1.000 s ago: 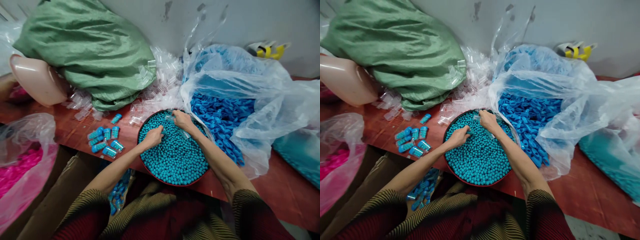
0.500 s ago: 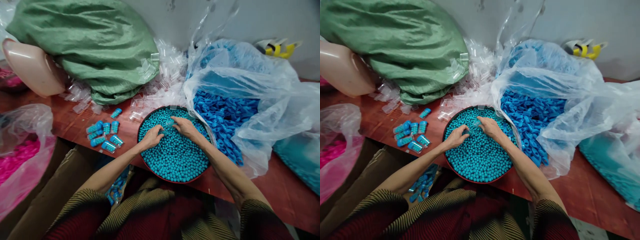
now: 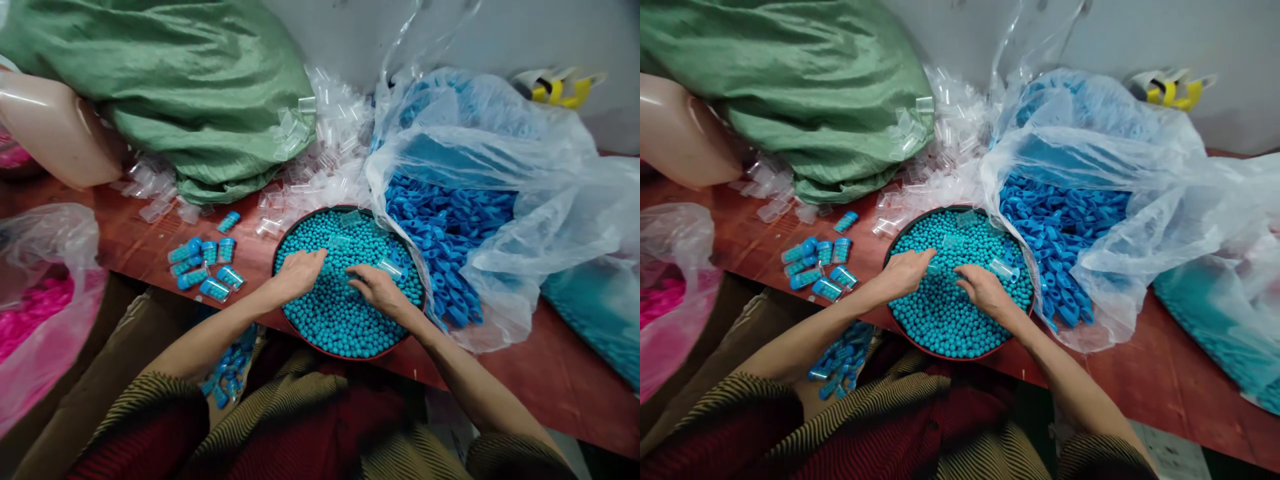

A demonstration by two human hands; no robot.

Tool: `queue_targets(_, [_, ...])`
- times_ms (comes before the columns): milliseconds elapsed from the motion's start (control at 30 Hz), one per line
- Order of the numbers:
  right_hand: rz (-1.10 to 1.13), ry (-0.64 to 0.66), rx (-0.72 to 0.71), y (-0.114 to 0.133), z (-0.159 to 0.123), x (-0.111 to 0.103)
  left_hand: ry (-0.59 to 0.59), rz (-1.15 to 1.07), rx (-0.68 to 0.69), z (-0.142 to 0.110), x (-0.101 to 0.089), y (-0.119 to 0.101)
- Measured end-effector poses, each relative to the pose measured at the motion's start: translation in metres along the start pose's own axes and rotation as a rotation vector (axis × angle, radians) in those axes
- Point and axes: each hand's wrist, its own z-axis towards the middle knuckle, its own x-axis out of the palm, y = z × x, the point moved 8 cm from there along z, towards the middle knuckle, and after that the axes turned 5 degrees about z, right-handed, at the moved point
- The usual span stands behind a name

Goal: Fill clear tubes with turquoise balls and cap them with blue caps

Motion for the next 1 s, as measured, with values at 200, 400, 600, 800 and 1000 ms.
queue_targets(200, [0.042, 0.028, 0.037, 0.013, -0.019, -0.001, 0.107, -0.002, 0.198, 0.006, -0.001, -0.022])
queue_targets(400, [0.148, -0.093, 0.179, -0.007, -0.026, -0.004, 0.168, -0.494, 0.075, 0.036, 0.025, -0.028])
queue_targets(600, [0.205, -0.079, 0.247, -0.021, -0.033, 0.008, 0.022, -0.665, 0.028, 0.036, 0.037, -0.038])
queue_targets(800, [0.095, -0.150, 0.191, -0.014, -0.039, 0.008, 0.041, -0.568, 0.113, 0.023, 0.046, -0.054])
queue_targets(1000, [0.135, -0.123, 0.120, -0.014, -0.042, 0.000, 0.054, -0.451, 0.069, 0.024, 0.046, -0.066])
